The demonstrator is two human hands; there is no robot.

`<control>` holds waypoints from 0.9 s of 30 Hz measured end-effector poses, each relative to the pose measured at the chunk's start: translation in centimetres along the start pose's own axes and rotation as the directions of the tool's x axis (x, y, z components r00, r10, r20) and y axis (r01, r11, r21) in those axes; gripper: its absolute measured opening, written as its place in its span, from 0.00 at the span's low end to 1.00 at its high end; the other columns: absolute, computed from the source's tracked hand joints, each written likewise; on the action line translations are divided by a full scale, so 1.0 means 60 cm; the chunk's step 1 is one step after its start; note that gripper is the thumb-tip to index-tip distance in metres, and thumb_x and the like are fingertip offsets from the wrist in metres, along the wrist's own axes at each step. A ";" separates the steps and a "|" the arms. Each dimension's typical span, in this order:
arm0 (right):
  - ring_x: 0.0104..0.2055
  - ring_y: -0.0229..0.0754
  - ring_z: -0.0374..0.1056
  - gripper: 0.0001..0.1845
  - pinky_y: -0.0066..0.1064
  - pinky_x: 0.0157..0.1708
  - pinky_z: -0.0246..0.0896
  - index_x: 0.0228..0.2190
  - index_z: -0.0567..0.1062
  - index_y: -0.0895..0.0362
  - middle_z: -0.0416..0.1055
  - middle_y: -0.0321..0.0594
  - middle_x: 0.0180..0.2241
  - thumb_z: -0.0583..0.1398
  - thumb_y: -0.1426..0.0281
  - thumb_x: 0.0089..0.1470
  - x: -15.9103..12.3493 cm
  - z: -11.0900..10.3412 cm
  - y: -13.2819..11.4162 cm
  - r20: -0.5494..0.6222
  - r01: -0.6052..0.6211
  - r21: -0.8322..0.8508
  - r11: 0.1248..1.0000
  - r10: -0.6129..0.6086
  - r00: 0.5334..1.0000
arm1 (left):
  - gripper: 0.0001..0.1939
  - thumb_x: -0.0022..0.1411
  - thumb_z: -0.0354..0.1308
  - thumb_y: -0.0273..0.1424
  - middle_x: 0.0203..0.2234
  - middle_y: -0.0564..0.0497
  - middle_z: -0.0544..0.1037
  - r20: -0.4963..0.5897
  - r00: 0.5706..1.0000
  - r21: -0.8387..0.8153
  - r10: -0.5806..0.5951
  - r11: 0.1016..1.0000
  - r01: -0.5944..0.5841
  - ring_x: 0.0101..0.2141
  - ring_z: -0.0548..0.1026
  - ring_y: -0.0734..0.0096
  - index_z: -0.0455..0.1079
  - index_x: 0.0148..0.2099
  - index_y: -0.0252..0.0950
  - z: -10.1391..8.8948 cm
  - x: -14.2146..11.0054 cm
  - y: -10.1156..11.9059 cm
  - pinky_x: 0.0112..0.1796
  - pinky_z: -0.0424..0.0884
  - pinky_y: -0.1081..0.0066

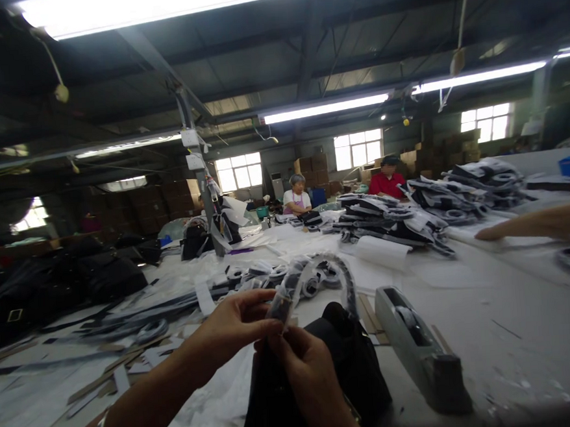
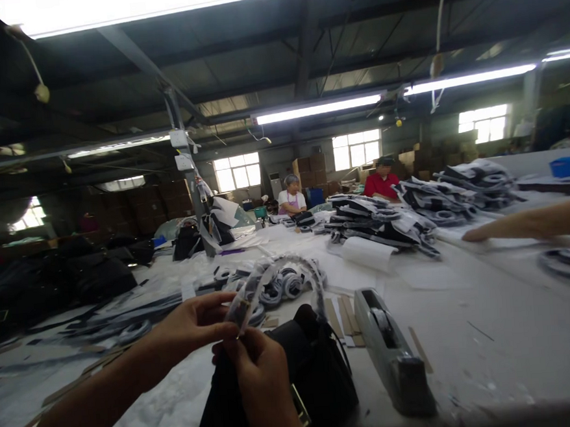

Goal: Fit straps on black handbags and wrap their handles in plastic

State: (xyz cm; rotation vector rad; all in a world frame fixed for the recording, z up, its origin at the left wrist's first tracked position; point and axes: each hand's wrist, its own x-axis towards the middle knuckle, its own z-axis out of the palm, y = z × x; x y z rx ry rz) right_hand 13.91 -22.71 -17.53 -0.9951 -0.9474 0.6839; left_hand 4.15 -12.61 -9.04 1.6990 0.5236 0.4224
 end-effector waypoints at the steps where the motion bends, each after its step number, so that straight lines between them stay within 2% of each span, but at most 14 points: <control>1: 0.38 0.47 0.75 0.13 0.31 0.37 0.66 0.37 0.80 0.58 0.80 0.43 0.36 0.61 0.62 0.58 -0.001 0.001 -0.002 0.023 0.011 -0.023 1.000 -0.010 1.000 | 0.31 0.49 0.72 0.30 0.35 0.47 0.83 -0.020 1.000 0.012 -0.004 1.000 0.004 0.30 0.78 0.67 0.71 0.56 0.33 -0.002 -0.002 0.000 0.27 0.68 0.73; 3: 0.41 0.48 0.75 0.09 0.32 0.41 0.66 0.39 0.79 0.56 0.80 0.41 0.38 0.63 0.69 0.54 -0.002 0.003 -0.005 0.080 0.020 -0.108 0.994 -0.011 0.997 | 0.30 0.49 0.72 0.29 0.35 0.48 0.84 -0.063 0.998 0.011 0.002 1.000 -0.001 0.34 0.79 0.64 0.72 0.55 0.34 -0.005 -0.006 0.001 0.34 0.70 0.71; 4: 0.40 0.48 0.76 0.10 0.32 0.41 0.66 0.39 0.79 0.56 0.81 0.40 0.37 0.64 0.72 0.52 -0.003 0.003 -0.006 0.093 0.016 -0.165 0.986 0.000 0.996 | 0.29 0.49 0.72 0.28 0.35 0.48 0.84 -0.078 0.997 -0.007 0.009 1.000 -0.010 0.37 0.79 0.64 0.72 0.54 0.35 -0.006 -0.008 0.000 0.38 0.71 0.70; 7: 0.34 0.48 0.77 0.21 0.31 0.34 0.67 0.46 0.75 0.54 0.81 0.37 0.30 0.65 0.76 0.47 -0.005 -0.003 -0.003 0.056 -0.024 -0.269 0.963 0.041 0.998 | 0.30 0.50 0.72 0.29 0.38 0.48 0.84 -0.040 0.999 -0.060 0.029 0.998 -0.031 0.42 0.79 0.62 0.71 0.56 0.36 -0.004 -0.013 -0.017 0.45 0.70 0.68; 9: 0.31 0.47 0.77 0.30 0.31 0.31 0.66 0.53 0.70 0.53 0.80 0.34 0.28 0.66 0.76 0.47 -0.006 -0.009 0.002 0.010 -0.038 -0.252 0.967 0.042 0.999 | 0.29 0.52 0.71 0.32 0.39 0.46 0.84 0.010 1.000 -0.060 0.014 0.998 -0.014 0.43 0.79 0.59 0.72 0.56 0.35 -0.003 -0.019 -0.037 0.45 0.70 0.67; 11: 0.31 0.47 0.77 0.35 0.31 0.32 0.66 0.57 0.65 0.52 0.81 0.33 0.27 0.66 0.75 0.48 -0.007 -0.013 0.006 -0.002 -0.031 -0.217 0.976 0.031 1.000 | 0.27 0.53 0.70 0.34 0.38 0.44 0.84 0.054 0.998 -0.038 -0.010 0.999 0.012 0.41 0.79 0.57 0.73 0.55 0.32 -0.007 -0.026 -0.055 0.42 0.70 0.65; 14: 0.32 0.48 0.77 0.33 0.32 0.33 0.67 0.56 0.66 0.53 0.81 0.35 0.28 0.66 0.72 0.49 -0.007 -0.014 0.005 0.047 -0.020 -0.208 0.978 0.031 0.998 | 0.26 0.54 0.70 0.35 0.41 0.43 0.83 0.099 0.995 -0.001 0.004 1.000 -0.004 0.45 0.78 0.54 0.73 0.55 0.34 -0.018 -0.036 -0.064 0.46 0.70 0.62; 16: 0.32 0.48 0.78 0.33 0.34 0.34 0.68 0.55 0.66 0.53 0.82 0.36 0.29 0.67 0.73 0.48 -0.006 -0.014 0.001 0.074 -0.017 -0.234 0.972 0.035 0.997 | 0.29 0.53 0.71 0.36 0.50 0.44 0.79 0.138 0.988 -0.004 0.066 0.998 -0.066 0.53 0.73 0.52 0.72 0.57 0.38 -0.023 -0.039 -0.057 0.53 0.66 0.60; 18: 0.34 0.49 0.78 0.34 0.34 0.37 0.69 0.54 0.66 0.53 0.82 0.36 0.31 0.67 0.75 0.46 -0.006 -0.015 -0.005 0.085 -0.016 -0.243 0.970 0.038 0.996 | 0.30 0.56 0.68 0.39 0.54 0.45 0.76 0.145 0.980 -0.033 0.139 0.990 -0.136 0.55 0.71 0.53 0.69 0.60 0.41 -0.021 -0.039 -0.047 0.56 0.64 0.59; 21: 0.33 0.47 0.78 0.29 0.32 0.34 0.68 0.51 0.68 0.52 0.82 0.35 0.31 0.67 0.74 0.47 -0.006 -0.018 -0.011 0.064 0.004 -0.243 0.970 0.012 0.998 | 0.23 0.60 0.64 0.38 0.48 0.44 0.80 0.093 0.979 -0.043 0.183 0.983 -0.179 0.49 0.76 0.54 0.72 0.57 0.38 -0.008 -0.031 -0.043 0.52 0.68 0.59; 23: 0.30 0.46 0.77 0.24 0.30 0.30 0.67 0.48 0.70 0.53 0.81 0.34 0.28 0.67 0.71 0.49 -0.005 -0.021 -0.012 0.020 0.010 -0.266 0.964 -0.005 1.000 | 0.20 0.58 0.67 0.34 0.44 0.44 0.82 0.066 0.984 -0.057 0.167 0.985 -0.164 0.45 0.78 0.55 0.75 0.53 0.35 0.003 -0.024 -0.050 0.48 0.71 0.61; 25: 0.29 0.46 0.76 0.21 0.30 0.28 0.66 0.46 0.71 0.54 0.80 0.34 0.26 0.67 0.67 0.50 0.001 -0.024 -0.012 -0.014 0.007 -0.283 0.959 -0.012 1.000 | 0.20 0.56 0.68 0.32 0.43 0.44 0.83 0.057 0.984 -0.090 0.167 0.983 -0.162 0.45 0.78 0.55 0.76 0.51 0.34 0.011 -0.018 -0.059 0.46 0.72 0.62; 27: 0.31 0.47 0.77 0.19 0.31 0.30 0.68 0.44 0.73 0.56 0.81 0.37 0.28 0.67 0.64 0.51 0.015 -0.032 -0.013 -0.035 0.022 -0.272 0.962 -0.033 0.999 | 0.20 0.57 0.68 0.32 0.45 0.45 0.82 -0.015 0.977 -0.088 0.214 0.973 -0.214 0.47 0.78 0.56 0.75 0.51 0.35 0.012 -0.014 -0.069 0.49 0.71 0.63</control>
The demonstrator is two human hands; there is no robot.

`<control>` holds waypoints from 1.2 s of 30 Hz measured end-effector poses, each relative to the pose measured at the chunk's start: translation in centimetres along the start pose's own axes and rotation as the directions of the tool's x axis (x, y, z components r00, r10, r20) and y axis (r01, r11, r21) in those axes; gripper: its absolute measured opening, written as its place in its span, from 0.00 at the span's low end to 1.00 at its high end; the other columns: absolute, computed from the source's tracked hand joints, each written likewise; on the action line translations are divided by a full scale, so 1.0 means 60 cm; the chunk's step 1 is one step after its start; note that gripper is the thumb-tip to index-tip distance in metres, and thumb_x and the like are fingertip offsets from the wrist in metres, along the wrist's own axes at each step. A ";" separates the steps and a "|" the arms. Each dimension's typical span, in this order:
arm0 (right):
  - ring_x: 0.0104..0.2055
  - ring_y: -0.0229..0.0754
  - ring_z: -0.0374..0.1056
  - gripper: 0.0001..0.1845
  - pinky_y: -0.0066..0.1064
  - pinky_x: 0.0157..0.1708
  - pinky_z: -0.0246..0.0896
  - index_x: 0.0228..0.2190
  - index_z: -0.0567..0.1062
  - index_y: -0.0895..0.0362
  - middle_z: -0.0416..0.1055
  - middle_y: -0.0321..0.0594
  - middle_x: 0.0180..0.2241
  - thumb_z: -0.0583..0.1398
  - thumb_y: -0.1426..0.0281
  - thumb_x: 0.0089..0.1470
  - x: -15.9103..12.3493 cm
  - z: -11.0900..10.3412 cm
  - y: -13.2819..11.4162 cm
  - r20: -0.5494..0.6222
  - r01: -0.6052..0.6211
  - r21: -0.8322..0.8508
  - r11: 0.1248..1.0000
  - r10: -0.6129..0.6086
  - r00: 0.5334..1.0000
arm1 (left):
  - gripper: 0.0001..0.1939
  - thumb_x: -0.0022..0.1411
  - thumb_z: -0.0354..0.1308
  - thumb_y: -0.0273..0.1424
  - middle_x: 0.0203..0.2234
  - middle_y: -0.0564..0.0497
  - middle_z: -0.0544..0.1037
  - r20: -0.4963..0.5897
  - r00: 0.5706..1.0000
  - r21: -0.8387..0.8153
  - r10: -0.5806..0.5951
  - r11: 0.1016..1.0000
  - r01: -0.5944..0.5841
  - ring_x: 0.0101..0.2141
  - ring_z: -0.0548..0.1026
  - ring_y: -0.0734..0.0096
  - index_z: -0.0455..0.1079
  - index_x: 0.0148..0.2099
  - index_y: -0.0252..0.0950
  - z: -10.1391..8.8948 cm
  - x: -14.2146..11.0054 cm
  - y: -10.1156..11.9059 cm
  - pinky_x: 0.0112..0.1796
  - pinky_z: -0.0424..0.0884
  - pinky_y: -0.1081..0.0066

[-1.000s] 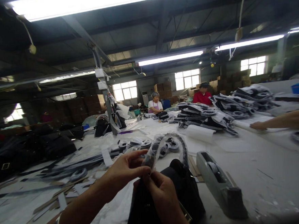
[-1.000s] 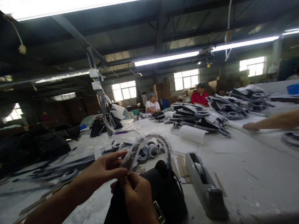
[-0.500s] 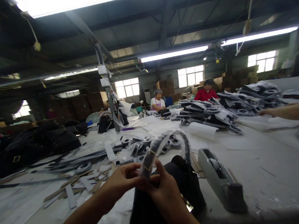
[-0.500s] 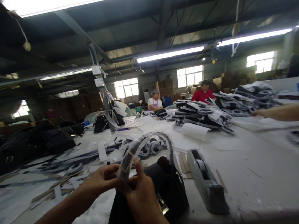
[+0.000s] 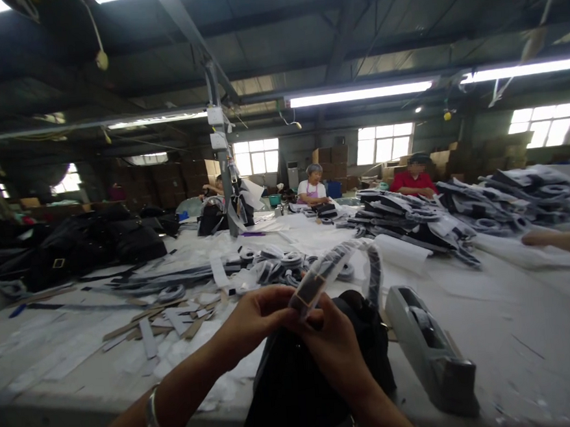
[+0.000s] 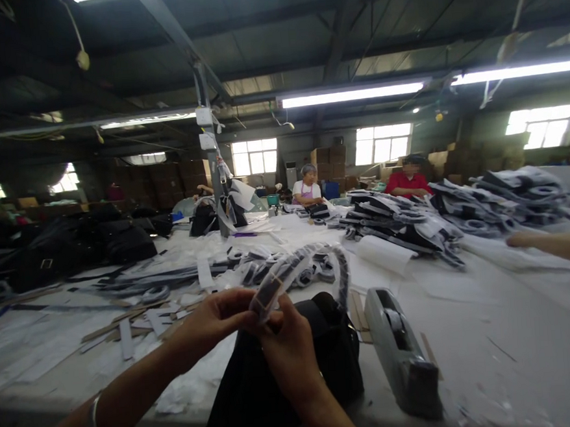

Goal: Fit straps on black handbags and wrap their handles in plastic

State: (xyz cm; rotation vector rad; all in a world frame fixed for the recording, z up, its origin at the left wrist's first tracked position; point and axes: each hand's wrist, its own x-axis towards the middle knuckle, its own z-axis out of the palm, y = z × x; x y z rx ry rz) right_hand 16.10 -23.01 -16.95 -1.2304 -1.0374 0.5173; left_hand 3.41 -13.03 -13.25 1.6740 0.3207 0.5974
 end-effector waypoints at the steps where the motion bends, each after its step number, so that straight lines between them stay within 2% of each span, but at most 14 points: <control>1: 0.33 0.48 0.77 0.19 0.33 0.33 0.69 0.45 0.73 0.56 0.81 0.38 0.30 0.66 0.63 0.52 0.011 -0.006 0.001 -0.021 0.016 0.008 1.000 -0.016 1.000 | 0.19 0.58 0.67 0.33 0.46 0.45 0.81 -0.055 0.998 0.018 0.033 0.999 -0.032 0.48 0.77 0.57 0.74 0.52 0.36 -0.002 0.000 -0.006 0.51 0.70 0.63; 4: 0.40 0.50 0.77 0.24 0.40 0.45 0.68 0.49 0.73 0.58 0.82 0.41 0.34 0.67 0.62 0.51 0.055 -0.035 0.006 -0.072 0.057 0.035 0.998 -0.054 0.996 | 0.18 0.61 0.63 0.38 0.46 0.45 0.80 -0.236 0.969 0.121 0.069 0.992 -0.041 0.48 0.76 0.59 0.73 0.52 0.36 -0.012 -0.002 -0.034 0.49 0.71 0.65; 6: 0.44 0.51 0.76 0.28 0.43 0.49 0.67 0.51 0.73 0.59 0.82 0.43 0.37 0.68 0.61 0.49 0.089 -0.057 0.015 -0.048 0.036 0.051 0.998 -0.033 0.998 | 0.18 0.62 0.61 0.40 0.44 0.44 0.80 -0.275 0.960 0.180 0.057 0.984 -0.006 0.45 0.77 0.58 0.74 0.50 0.35 -0.013 -0.004 -0.063 0.44 0.73 0.66; 10: 0.43 0.52 0.76 0.30 0.44 0.50 0.66 0.50 0.75 0.60 0.82 0.45 0.38 0.69 0.60 0.47 0.141 -0.084 0.045 0.141 -0.058 0.043 0.997 0.051 0.989 | 0.16 0.61 0.61 0.38 0.41 0.44 0.80 -0.245 0.969 0.179 0.023 0.984 0.022 0.43 0.77 0.57 0.75 0.47 0.34 0.009 -0.002 -0.130 0.40 0.73 0.66; 14: 0.44 0.52 0.76 0.28 0.42 0.48 0.67 0.48 0.75 0.61 0.81 0.46 0.38 0.68 0.59 0.49 0.160 -0.087 0.061 0.280 -0.100 -0.040 0.994 0.107 0.954 | 0.13 0.57 0.64 0.35 0.36 0.47 0.80 -0.351 0.936 0.111 -0.013 0.992 0.056 0.39 0.77 0.59 0.75 0.44 0.35 0.038 0.017 -0.172 0.38 0.72 0.67; 17: 0.42 0.53 0.77 0.19 0.40 0.45 0.69 0.43 0.78 0.59 0.81 0.44 0.36 0.65 0.60 0.52 0.143 -0.093 0.051 0.171 -0.019 -0.312 0.950 0.075 0.982 | 0.11 0.56 0.65 0.34 0.36 0.49 0.80 -0.398 0.917 0.095 -0.007 0.994 0.049 0.38 0.77 0.60 0.75 0.41 0.36 0.043 0.031 -0.181 0.39 0.71 0.68; 19: 0.39 0.53 0.77 0.16 0.39 0.41 0.69 0.40 0.79 0.56 0.81 0.44 0.35 0.63 0.60 0.54 0.113 -0.099 0.043 0.047 0.018 -0.552 0.834 0.010 0.999 | 0.11 0.54 0.67 0.33 0.33 0.50 0.80 -0.388 0.922 0.104 -0.011 0.993 0.056 0.36 0.76 0.61 0.76 0.40 0.37 0.039 0.038 -0.180 0.39 0.70 0.68; 21: 0.41 0.53 0.77 0.17 0.38 0.41 0.69 0.44 0.78 0.52 0.80 0.43 0.40 0.61 0.58 0.56 0.075 -0.105 0.041 -0.101 -0.006 -0.680 0.733 -0.085 0.991 | 0.10 0.53 0.67 0.32 0.31 0.51 0.79 -0.357 0.933 0.095 -0.037 0.993 0.076 0.35 0.76 0.62 0.77 0.39 0.37 0.031 0.042 -0.177 0.38 0.69 0.69; 23: 0.42 0.51 0.76 0.16 0.36 0.41 0.69 0.44 0.77 0.49 0.79 0.41 0.43 0.58 0.57 0.59 0.037 -0.106 0.049 -0.199 -0.019 -0.721 0.693 -0.181 0.963 | 0.10 0.54 0.67 0.34 0.31 0.50 0.80 -0.308 0.947 0.030 -0.096 0.993 0.111 0.35 0.76 0.62 0.78 0.39 0.37 0.020 0.044 -0.172 0.38 0.68 0.69; 26: 0.40 0.51 0.77 0.16 0.35 0.40 0.70 0.38 0.80 0.49 0.80 0.41 0.39 0.57 0.54 0.59 0.002 -0.093 0.066 -0.084 0.052 -0.749 0.661 -0.172 0.981 | 0.11 0.57 0.65 0.37 0.34 0.49 0.81 -0.225 0.958 -0.115 -0.177 0.981 0.154 0.39 0.76 0.60 0.79 0.39 0.36 0.007 0.047 -0.169 0.40 0.68 0.69; 28: 0.40 0.54 0.77 0.18 0.37 0.39 0.71 0.40 0.80 0.50 0.81 0.43 0.39 0.59 0.53 0.57 -0.002 -0.077 0.073 0.003 0.062 -0.790 0.609 -0.097 0.995 | 0.11 0.58 0.65 0.38 0.34 0.49 0.82 -0.168 0.965 -0.212 -0.200 0.964 0.163 0.39 0.76 0.61 0.79 0.39 0.36 0.004 0.051 -0.171 0.41 0.68 0.70; 32: 0.39 0.59 0.78 0.20 0.42 0.37 0.72 0.47 0.79 0.50 0.81 0.47 0.38 0.61 0.56 0.55 0.011 -0.049 0.081 0.002 -0.002 -0.879 0.477 0.008 1.000 | 0.11 0.60 0.63 0.37 0.35 0.50 0.82 -0.121 0.975 -0.308 -0.185 0.941 0.140 0.40 0.76 0.61 0.79 0.42 0.37 0.006 0.058 -0.175 0.42 0.68 0.70; 34: 0.41 0.59 0.78 0.19 0.42 0.39 0.72 0.48 0.79 0.51 0.81 0.47 0.41 0.58 0.59 0.59 0.017 -0.046 0.088 -0.014 -0.013 -0.871 0.492 0.002 1.000 | 0.11 0.61 0.62 0.37 0.35 0.50 0.82 -0.137 0.975 -0.301 -0.177 0.945 0.129 0.41 0.76 0.61 0.79 0.43 0.38 0.007 0.060 -0.175 0.43 0.68 0.70; 36: 0.44 0.57 0.77 0.20 0.41 0.42 0.71 0.49 0.78 0.52 0.80 0.46 0.44 0.55 0.60 0.61 0.020 -0.050 0.095 0.002 -0.004 -0.826 0.564 0.010 1.000 | 0.11 0.62 0.62 0.36 0.36 0.50 0.82 -0.149 0.974 -0.281 -0.170 0.952 0.123 0.42 0.76 0.60 0.79 0.44 0.39 0.006 0.063 -0.173 0.44 0.68 0.69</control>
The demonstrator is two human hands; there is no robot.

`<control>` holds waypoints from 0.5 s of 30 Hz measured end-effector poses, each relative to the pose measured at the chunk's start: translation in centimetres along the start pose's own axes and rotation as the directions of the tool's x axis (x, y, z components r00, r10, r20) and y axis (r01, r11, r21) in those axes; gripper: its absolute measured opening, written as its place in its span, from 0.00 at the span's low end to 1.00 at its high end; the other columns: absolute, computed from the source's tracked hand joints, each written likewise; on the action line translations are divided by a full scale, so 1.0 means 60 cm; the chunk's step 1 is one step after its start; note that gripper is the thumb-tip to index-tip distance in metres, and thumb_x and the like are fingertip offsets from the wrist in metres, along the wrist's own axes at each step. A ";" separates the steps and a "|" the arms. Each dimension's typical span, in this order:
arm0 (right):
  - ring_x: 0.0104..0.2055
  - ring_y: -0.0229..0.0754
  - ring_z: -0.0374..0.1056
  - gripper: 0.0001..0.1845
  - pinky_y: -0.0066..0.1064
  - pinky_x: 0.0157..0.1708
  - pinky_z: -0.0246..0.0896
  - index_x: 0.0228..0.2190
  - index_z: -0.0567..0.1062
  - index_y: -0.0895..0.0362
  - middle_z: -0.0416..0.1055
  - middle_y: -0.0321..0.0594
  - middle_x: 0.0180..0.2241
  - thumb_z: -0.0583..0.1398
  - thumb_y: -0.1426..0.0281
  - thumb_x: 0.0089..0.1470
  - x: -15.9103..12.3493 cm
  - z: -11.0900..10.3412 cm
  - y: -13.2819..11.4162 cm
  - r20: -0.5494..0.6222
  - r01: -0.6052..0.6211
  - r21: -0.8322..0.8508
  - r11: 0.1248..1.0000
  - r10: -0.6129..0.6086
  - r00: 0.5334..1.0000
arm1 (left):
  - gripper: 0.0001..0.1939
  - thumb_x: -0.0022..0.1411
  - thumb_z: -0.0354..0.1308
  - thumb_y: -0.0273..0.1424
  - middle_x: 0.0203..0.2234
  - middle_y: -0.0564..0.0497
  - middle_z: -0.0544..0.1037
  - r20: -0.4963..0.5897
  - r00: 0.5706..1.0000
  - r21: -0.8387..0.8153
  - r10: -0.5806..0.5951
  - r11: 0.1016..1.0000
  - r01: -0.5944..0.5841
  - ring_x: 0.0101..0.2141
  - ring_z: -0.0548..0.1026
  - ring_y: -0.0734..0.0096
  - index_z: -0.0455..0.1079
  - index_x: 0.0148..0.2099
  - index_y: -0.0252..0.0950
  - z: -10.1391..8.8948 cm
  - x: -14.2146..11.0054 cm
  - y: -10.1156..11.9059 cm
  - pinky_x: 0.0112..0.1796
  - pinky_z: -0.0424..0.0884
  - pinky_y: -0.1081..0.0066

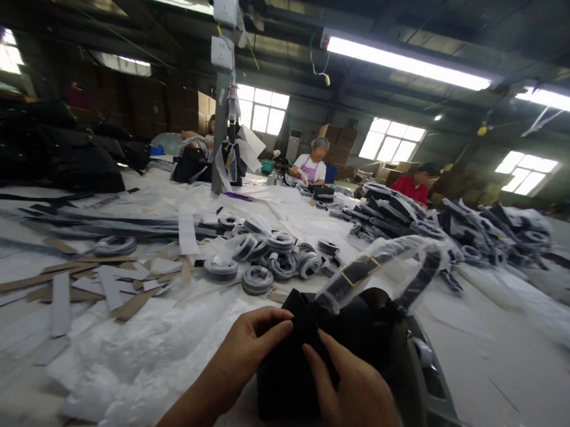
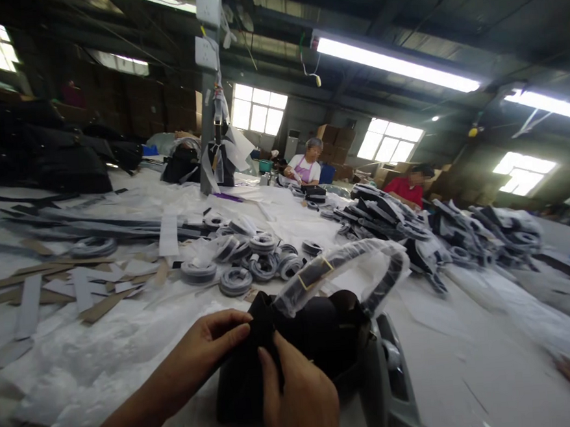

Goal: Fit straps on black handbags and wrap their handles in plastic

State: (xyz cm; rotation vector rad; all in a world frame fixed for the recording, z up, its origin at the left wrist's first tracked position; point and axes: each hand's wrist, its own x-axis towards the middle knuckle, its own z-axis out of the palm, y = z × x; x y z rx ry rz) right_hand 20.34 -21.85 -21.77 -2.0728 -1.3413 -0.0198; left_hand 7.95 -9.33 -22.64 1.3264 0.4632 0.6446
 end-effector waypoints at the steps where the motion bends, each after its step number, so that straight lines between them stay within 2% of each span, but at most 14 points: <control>1: 0.46 0.56 0.76 0.20 0.40 0.44 0.71 0.49 0.78 0.52 0.79 0.46 0.45 0.54 0.60 0.62 0.002 0.001 0.004 0.028 0.008 0.060 0.998 -0.009 1.000 | 0.11 0.62 0.62 0.36 0.37 0.50 0.82 0.001 1.000 0.011 0.005 1.000 -0.005 0.43 0.76 0.59 0.79 0.45 0.39 0.000 0.001 0.001 0.44 0.68 0.69; 3: 0.46 0.55 0.76 0.19 0.37 0.45 0.70 0.48 0.79 0.52 0.79 0.45 0.45 0.55 0.60 0.62 0.006 -0.001 0.011 0.083 0.007 0.188 0.982 -0.023 0.996 | 0.12 0.61 0.62 0.37 0.37 0.50 0.82 0.009 1.000 0.022 0.005 1.000 -0.005 0.43 0.75 0.59 0.79 0.45 0.39 0.000 0.004 0.003 0.43 0.68 0.69; 6: 0.39 0.52 0.76 0.18 0.33 0.38 0.69 0.42 0.82 0.52 0.81 0.44 0.37 0.55 0.59 0.61 0.015 -0.007 0.014 0.142 -0.015 0.330 0.944 -0.033 0.989 | 0.11 0.61 0.62 0.36 0.35 0.50 0.81 0.012 1.000 0.053 -0.012 0.999 0.011 0.41 0.75 0.59 0.79 0.43 0.39 0.002 0.007 0.006 0.42 0.67 0.69; 11: 0.28 0.46 0.72 0.17 0.28 0.27 0.60 0.28 0.82 0.54 0.77 0.37 0.24 0.56 0.62 0.61 0.029 -0.021 0.020 0.256 -0.035 0.383 0.923 -0.069 0.964 | 0.08 0.61 0.61 0.35 0.34 0.51 0.79 -0.013 0.999 0.212 0.029 0.977 -0.026 0.39 0.74 0.62 0.78 0.38 0.37 0.006 0.008 0.019 0.41 0.65 0.70; 13: 0.29 0.46 0.72 0.17 0.28 0.27 0.60 0.27 0.81 0.55 0.77 0.37 0.25 0.56 0.62 0.61 0.028 -0.024 0.022 0.287 -0.043 0.385 0.922 -0.076 0.955 | 0.08 0.61 0.60 0.36 0.32 0.51 0.78 -0.007 1.000 0.244 0.012 0.970 -0.010 0.38 0.73 0.62 0.77 0.37 0.37 0.008 0.008 0.023 0.39 0.65 0.70; 15: 0.33 0.49 0.74 0.17 0.30 0.32 0.63 0.31 0.82 0.53 0.80 0.39 0.30 0.57 0.60 0.60 0.023 -0.024 0.020 0.259 -0.057 0.375 0.925 -0.046 0.965 | 0.08 0.61 0.60 0.36 0.32 0.52 0.77 -0.001 1.000 0.255 -0.005 0.967 0.005 0.37 0.73 0.62 0.76 0.37 0.37 0.012 0.006 0.022 0.39 0.65 0.70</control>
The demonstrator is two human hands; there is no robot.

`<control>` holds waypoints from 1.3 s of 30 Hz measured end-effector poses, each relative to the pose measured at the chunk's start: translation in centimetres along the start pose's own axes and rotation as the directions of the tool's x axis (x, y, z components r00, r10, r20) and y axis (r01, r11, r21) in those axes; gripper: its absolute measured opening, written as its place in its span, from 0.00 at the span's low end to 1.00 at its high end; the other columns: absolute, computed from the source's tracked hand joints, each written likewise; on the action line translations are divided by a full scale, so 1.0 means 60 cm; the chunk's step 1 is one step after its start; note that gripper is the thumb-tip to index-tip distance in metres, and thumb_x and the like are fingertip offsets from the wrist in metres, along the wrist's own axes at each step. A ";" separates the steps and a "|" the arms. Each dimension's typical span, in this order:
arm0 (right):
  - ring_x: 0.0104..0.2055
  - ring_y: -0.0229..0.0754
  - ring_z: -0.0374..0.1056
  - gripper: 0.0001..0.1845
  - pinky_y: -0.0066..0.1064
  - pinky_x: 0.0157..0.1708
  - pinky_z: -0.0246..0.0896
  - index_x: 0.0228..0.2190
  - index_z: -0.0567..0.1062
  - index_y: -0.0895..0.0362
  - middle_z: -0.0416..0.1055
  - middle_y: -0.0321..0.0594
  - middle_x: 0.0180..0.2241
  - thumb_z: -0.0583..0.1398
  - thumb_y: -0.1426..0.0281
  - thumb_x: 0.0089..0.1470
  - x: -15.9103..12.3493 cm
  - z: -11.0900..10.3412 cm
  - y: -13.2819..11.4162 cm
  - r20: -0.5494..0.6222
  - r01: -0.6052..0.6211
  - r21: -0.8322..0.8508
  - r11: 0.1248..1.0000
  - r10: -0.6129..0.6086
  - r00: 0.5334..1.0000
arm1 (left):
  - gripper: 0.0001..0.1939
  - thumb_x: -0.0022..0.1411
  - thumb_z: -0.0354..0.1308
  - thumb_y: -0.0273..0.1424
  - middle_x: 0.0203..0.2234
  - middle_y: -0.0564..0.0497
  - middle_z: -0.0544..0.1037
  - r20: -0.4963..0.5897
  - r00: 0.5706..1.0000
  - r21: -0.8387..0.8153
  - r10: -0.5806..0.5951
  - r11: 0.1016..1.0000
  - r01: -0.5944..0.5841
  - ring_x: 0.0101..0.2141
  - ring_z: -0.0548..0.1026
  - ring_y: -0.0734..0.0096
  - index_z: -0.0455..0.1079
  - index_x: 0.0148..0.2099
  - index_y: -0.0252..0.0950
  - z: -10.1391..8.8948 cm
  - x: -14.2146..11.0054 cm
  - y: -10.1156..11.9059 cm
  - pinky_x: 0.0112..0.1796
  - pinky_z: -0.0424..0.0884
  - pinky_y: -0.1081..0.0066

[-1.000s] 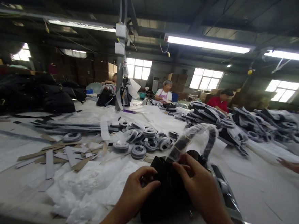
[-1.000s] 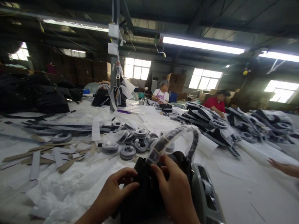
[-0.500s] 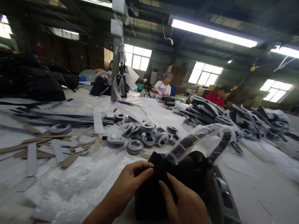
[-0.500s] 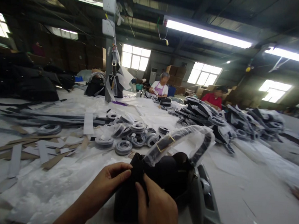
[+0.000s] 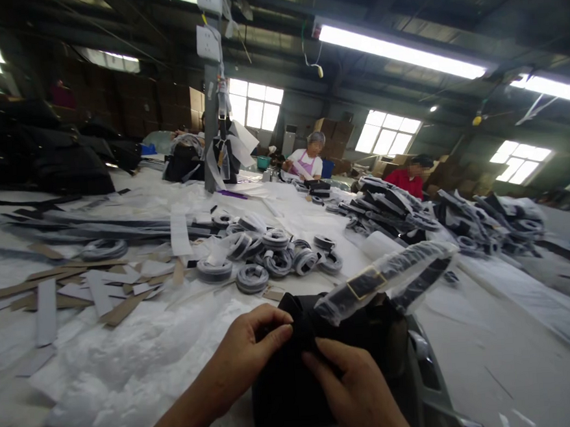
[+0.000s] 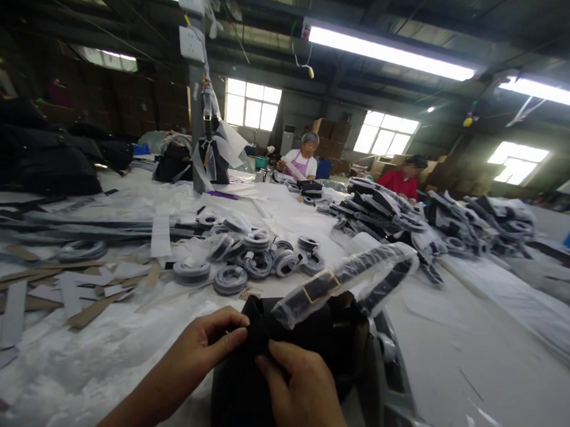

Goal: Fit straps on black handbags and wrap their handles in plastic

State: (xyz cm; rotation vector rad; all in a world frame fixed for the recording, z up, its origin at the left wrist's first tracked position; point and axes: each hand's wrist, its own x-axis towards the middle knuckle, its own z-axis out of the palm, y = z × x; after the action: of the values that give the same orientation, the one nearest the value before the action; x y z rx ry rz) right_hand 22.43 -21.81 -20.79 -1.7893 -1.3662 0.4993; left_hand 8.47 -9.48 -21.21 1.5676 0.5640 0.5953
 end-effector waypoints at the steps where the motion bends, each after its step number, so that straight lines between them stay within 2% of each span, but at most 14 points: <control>1: 0.36 0.51 0.75 0.16 0.31 0.36 0.65 0.34 0.82 0.53 0.81 0.41 0.33 0.57 0.58 0.60 -0.003 0.002 -0.002 -0.046 -0.018 -0.019 1.000 0.017 0.999 | 0.08 0.62 0.59 0.36 0.32 0.51 0.78 0.002 1.000 0.000 -0.002 1.000 0.002 0.38 0.74 0.62 0.75 0.37 0.37 0.004 -0.001 -0.002 0.39 0.66 0.70; 3: 0.40 0.55 0.75 0.17 0.34 0.39 0.65 0.37 0.82 0.51 0.81 0.43 0.36 0.59 0.54 0.57 -0.010 0.007 -0.007 -0.154 -0.072 -0.079 0.994 0.059 0.986 | 0.08 0.62 0.59 0.36 0.33 0.51 0.78 -0.005 1.000 0.011 0.006 1.000 -0.006 0.39 0.74 0.61 0.75 0.37 0.37 0.012 -0.005 -0.007 0.40 0.66 0.69; 5: 0.39 0.55 0.76 0.17 0.34 0.38 0.65 0.36 0.82 0.51 0.81 0.43 0.36 0.60 0.53 0.56 -0.015 0.011 -0.011 -0.218 -0.097 -0.108 0.989 0.072 0.973 | 0.09 0.62 0.59 0.37 0.33 0.51 0.78 -0.031 0.999 0.035 0.018 0.999 -0.017 0.39 0.74 0.60 0.76 0.38 0.38 0.020 -0.009 -0.013 0.41 0.66 0.68; 8: 0.38 0.52 0.76 0.16 0.32 0.37 0.66 0.35 0.82 0.50 0.81 0.42 0.35 0.59 0.54 0.58 -0.019 0.011 -0.012 -0.209 -0.052 -0.048 0.997 0.041 0.977 | 0.10 0.61 0.61 0.39 0.34 0.52 0.79 -0.042 0.999 0.033 0.019 0.999 -0.018 0.39 0.75 0.61 0.77 0.38 0.39 0.023 -0.016 -0.015 0.41 0.67 0.69; 13: 0.39 0.51 0.77 0.17 0.30 0.38 0.68 0.35 0.83 0.51 0.82 0.41 0.35 0.59 0.55 0.59 -0.019 0.005 -0.002 -0.172 -0.010 0.014 1.000 0.012 0.985 | 0.10 0.62 0.61 0.36 0.38 0.49 0.80 0.041 0.999 -0.013 0.023 1.000 -0.023 0.43 0.76 0.60 0.78 0.42 0.38 0.008 -0.026 -0.010 0.44 0.67 0.68; 17: 0.40 0.51 0.77 0.19 0.30 0.40 0.70 0.39 0.83 0.53 0.82 0.42 0.37 0.58 0.54 0.59 -0.017 0.004 0.006 -0.127 0.008 0.015 1.000 -0.006 0.992 | 0.09 0.60 0.63 0.35 0.35 0.50 0.80 -0.025 0.999 -0.083 0.035 0.996 -0.037 0.38 0.76 0.64 0.76 0.42 0.36 0.010 -0.026 -0.020 0.39 0.68 0.71; 21: 0.42 0.51 0.77 0.19 0.30 0.44 0.69 0.40 0.83 0.53 0.82 0.40 0.39 0.60 0.54 0.57 -0.016 0.007 0.007 -0.170 0.000 0.040 0.999 0.007 0.985 | 0.08 0.58 0.65 0.34 0.29 0.53 0.77 -0.077 0.995 -0.120 0.057 0.991 -0.066 0.32 0.73 0.69 0.74 0.37 0.35 0.020 -0.019 -0.035 0.35 0.67 0.73; 27: 0.39 0.51 0.77 0.20 0.29 0.39 0.70 0.37 0.83 0.54 0.82 0.40 0.35 0.60 0.54 0.54 -0.019 0.015 0.003 -0.208 -0.035 0.070 0.997 0.049 0.977 | 0.08 0.57 0.66 0.34 0.27 0.53 0.77 -0.073 0.995 -0.124 0.072 0.989 -0.080 0.30 0.73 0.70 0.74 0.35 0.34 0.027 -0.015 -0.050 0.32 0.66 0.74; 33: 0.36 0.51 0.77 0.20 0.29 0.36 0.69 0.34 0.83 0.55 0.82 0.40 0.32 0.59 0.54 0.52 -0.025 0.030 0.008 -0.288 -0.123 0.050 0.991 0.132 0.948 | 0.05 0.57 0.65 0.31 0.35 0.51 0.75 -0.077 0.986 -0.115 0.147 0.981 -0.156 0.36 0.74 0.68 0.75 0.34 0.35 0.028 -0.015 -0.059 0.37 0.68 0.73; 36: 0.37 0.52 0.77 0.20 0.30 0.37 0.69 0.34 0.83 0.56 0.82 0.41 0.32 0.58 0.55 0.52 -0.028 0.035 0.012 -0.327 -0.126 0.046 0.991 0.134 0.936 | 0.07 0.57 0.65 0.32 0.31 0.53 0.74 -0.011 0.997 -0.163 0.074 0.984 -0.075 0.34 0.73 0.70 0.74 0.38 0.36 0.030 -0.015 -0.063 0.36 0.67 0.73; 39: 0.35 0.51 0.77 0.21 0.30 0.35 0.70 0.34 0.82 0.57 0.81 0.42 0.31 0.57 0.55 0.53 -0.030 0.039 0.016 -0.315 -0.102 0.030 0.994 0.107 0.943 | 0.13 0.57 0.66 0.31 0.29 0.56 0.71 0.017 1.000 -0.256 0.002 0.967 0.003 0.31 0.70 0.74 0.71 0.44 0.36 0.034 -0.014 -0.068 0.34 0.66 0.75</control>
State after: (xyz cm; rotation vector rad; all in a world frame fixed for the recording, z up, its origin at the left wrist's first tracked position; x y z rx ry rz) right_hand 20.73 -22.74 -23.24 -1.8451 -1.0480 0.2601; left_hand 9.15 -11.24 -25.41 1.3266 0.4550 0.6280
